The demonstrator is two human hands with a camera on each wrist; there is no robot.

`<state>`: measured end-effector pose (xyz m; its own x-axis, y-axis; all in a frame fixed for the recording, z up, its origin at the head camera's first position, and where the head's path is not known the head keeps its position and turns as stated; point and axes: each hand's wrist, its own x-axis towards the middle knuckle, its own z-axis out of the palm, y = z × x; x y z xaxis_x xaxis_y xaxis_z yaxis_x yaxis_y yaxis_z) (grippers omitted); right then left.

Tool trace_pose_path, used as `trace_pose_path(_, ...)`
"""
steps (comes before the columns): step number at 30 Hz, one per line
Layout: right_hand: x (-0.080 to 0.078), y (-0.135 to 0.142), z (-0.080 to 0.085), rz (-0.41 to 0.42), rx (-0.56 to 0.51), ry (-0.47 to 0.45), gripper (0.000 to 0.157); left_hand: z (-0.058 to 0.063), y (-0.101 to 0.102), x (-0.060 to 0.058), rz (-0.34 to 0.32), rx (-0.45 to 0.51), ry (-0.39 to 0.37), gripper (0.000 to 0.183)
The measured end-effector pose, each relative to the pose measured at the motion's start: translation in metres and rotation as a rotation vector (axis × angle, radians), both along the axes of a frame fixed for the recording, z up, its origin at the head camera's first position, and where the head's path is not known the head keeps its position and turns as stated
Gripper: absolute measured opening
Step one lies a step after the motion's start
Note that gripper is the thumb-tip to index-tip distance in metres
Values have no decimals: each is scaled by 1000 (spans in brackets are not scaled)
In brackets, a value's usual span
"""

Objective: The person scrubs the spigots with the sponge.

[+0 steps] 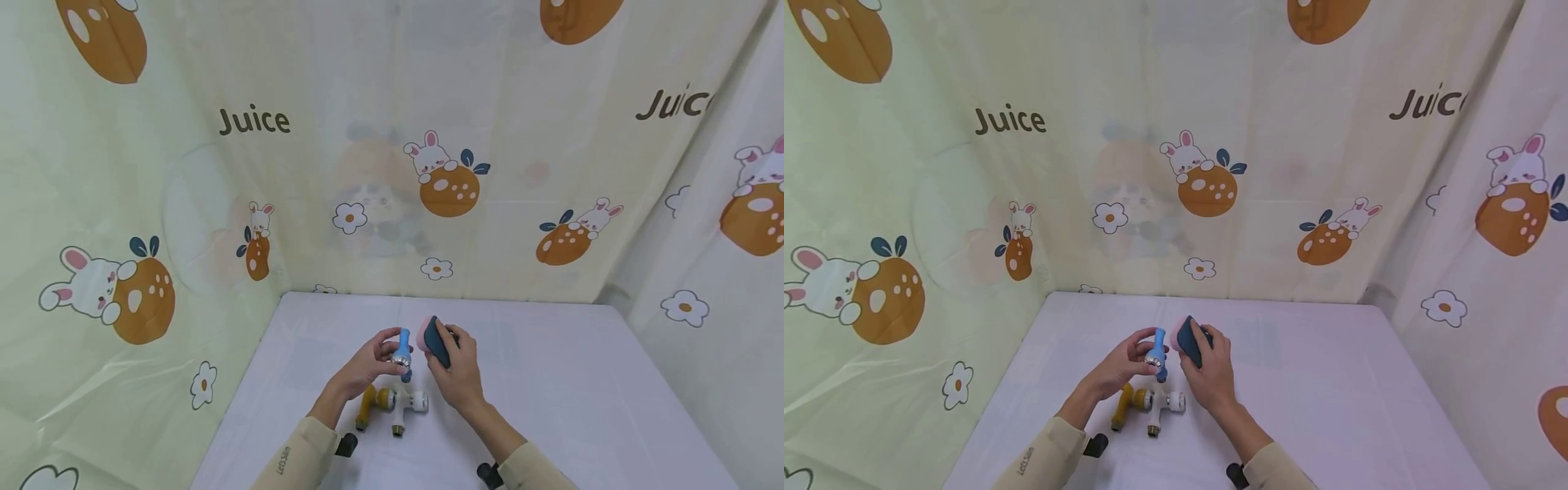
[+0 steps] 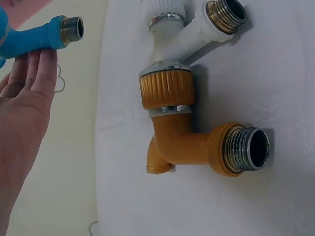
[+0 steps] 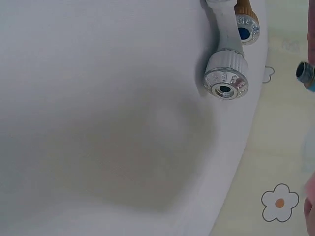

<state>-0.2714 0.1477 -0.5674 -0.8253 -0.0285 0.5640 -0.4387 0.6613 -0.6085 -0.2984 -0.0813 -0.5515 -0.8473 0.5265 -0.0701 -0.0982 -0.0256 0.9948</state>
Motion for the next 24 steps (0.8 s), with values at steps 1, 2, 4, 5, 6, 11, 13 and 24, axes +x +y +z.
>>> trace_pose_path(1, 1, 0, 0, 27, -13, -16, 66, 0, 0, 0, 3, 17, -4, 83)
trace_pose_path(2, 3, -1, -1, 56, -21, -29, 66, 0, 0, 0, 7, 27, -6, 87)
trace_pose_path(4, 6, -2, -1, 114, -36, -31, 65, 1, 0, 0, 13, 42, -8, 90)
trace_pose_path(5, 7, -3, -2, 145, -41, -25, 65, 1, 0, 0, 15, 48, -3, 90)
trace_pose_path(6, 8, -4, -2, 174, -41, -12, 65, 1, 0, 0, 19, 52, 0, 89)
trace_pose_path(11, 10, -7, -2, 246, -1, 24, 63, 2, 1, -2, 34, 41, 50, 88)
trace_pose_path(13, 10, -7, -2, 245, 13, 23, 62, 1, 1, -3, 41, 15, 75, 89)
trace_pose_path(24, 6, -12, -1, 98, 111, -10, 56, 4, 5, 2, 55, -83, 92, 95)
